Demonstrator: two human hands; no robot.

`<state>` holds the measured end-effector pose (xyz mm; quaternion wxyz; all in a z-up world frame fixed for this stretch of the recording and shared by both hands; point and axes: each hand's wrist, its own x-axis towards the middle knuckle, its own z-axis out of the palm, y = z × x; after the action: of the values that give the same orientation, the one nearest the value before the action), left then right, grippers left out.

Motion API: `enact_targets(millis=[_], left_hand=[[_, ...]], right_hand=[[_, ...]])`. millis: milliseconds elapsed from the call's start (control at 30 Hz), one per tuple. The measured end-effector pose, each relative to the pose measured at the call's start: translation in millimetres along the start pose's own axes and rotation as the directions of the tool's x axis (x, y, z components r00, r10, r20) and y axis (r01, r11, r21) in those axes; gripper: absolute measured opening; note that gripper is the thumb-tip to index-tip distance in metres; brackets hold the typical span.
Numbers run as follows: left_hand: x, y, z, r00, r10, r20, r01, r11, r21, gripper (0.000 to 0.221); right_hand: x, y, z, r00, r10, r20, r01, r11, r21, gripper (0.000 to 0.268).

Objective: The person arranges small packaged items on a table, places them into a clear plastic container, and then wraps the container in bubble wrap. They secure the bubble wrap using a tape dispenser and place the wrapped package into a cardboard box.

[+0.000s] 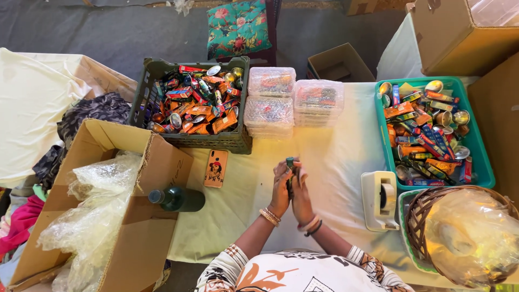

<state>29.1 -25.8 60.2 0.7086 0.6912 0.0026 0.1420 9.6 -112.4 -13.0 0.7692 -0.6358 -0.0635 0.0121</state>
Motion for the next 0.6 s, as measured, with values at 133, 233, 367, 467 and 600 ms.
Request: enact_targets(millis=[133,233,367,467,600], left_hand=[[8,-23,-7,0.997,0.053,0.049,-0.058,0.994,0.096,0.037],[-2,-50,-9,0.994,0.110,-0.003,-0.101,0.923,0.371,0.030],[-14,-56,-7,0.981,0.184,-0.062,-0.134,0.872,0.470,0.025],[-15,-78,-9,0.978,0.200,-0.053,-0.157,0.884,0.441,0.027],[-9,-138,-14,0.984,-0.047,-0.170,0.079,0.979,0.190,0.028]], right_hand=[[-1,68,-27,0.956,0.268,0.117,-0.292,0.846,0.446,0.051],[-10,99,-42,0.925,0.345,0.161,-0.378,0.884,0.275,0.045],[-8,61,-35,0.989,0.121,0.089,-0.100,0.973,-0.206,0.041],[-7,107,-59,0.952,0.282,0.121,-0.252,0.943,-0.218,0.042],[-17,143,-84,0.846,0.510,0.152,-0.470,0.850,-0.237,0.059]])
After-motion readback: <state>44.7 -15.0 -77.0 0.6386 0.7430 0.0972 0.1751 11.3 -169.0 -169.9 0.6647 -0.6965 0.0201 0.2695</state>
